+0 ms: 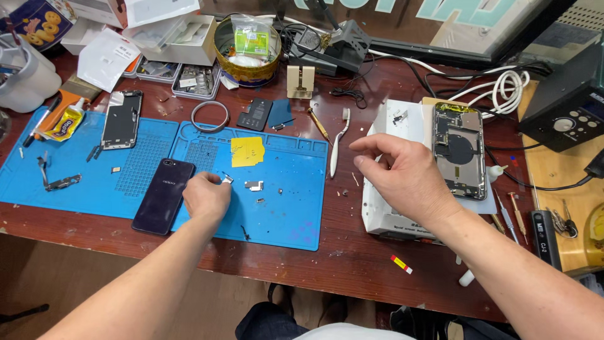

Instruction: The person works on a disassembled smartphone, using a screwdriver to tighten screws on the internal frame and connecting ribbon cables to the motherboard. The person handles the phone chassis, internal components, and tools on a cluttered workbench.

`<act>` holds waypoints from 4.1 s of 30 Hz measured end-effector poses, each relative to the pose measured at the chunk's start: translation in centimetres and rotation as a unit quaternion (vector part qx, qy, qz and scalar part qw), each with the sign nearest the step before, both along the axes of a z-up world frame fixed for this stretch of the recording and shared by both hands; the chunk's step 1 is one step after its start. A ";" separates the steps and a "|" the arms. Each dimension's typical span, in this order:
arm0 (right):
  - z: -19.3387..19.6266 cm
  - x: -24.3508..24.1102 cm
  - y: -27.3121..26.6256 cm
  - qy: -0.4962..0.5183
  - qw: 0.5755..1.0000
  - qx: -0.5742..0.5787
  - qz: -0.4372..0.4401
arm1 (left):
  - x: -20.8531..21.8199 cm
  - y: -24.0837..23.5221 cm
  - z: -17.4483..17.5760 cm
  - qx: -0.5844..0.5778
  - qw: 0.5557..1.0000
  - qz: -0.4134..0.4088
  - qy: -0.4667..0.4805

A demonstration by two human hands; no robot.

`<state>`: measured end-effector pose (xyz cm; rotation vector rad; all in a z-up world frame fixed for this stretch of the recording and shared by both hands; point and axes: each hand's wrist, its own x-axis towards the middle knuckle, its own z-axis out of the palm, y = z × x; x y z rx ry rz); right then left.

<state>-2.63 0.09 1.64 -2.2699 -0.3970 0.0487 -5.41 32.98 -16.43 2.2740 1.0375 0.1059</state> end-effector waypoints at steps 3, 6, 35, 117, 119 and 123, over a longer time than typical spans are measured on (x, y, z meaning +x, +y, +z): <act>-0.4 -0.2 0.7 0.018 1.000 -0.019 -0.014 | 0.1 -0.7 0.3 0.000 1.000 0.002 0.008; -0.6 -0.5 1.3 0.033 0.999 -0.036 -0.019 | -0.2 -1.1 1.2 -0.021 1.000 0.006 0.011; -0.6 -0.2 -0.8 0.046 0.999 0.008 0.009 | 0.0 4.7 3.2 -0.400 0.908 0.109 -0.058; -1.1 7.4 -13.6 0.130 0.980 0.051 -0.140 | 9.0 -29.5 15.1 -0.394 0.894 -0.213 -0.012; -1.1 7.3 -13.5 0.124 0.982 0.041 -0.134 | 9.2 -29.5 14.9 -0.395 0.894 -0.211 -0.014; -1.0 7.3 -13.6 0.097 0.987 -0.003 -0.127 | 9.6 -29.6 14.6 -0.398 0.893 -0.212 -0.010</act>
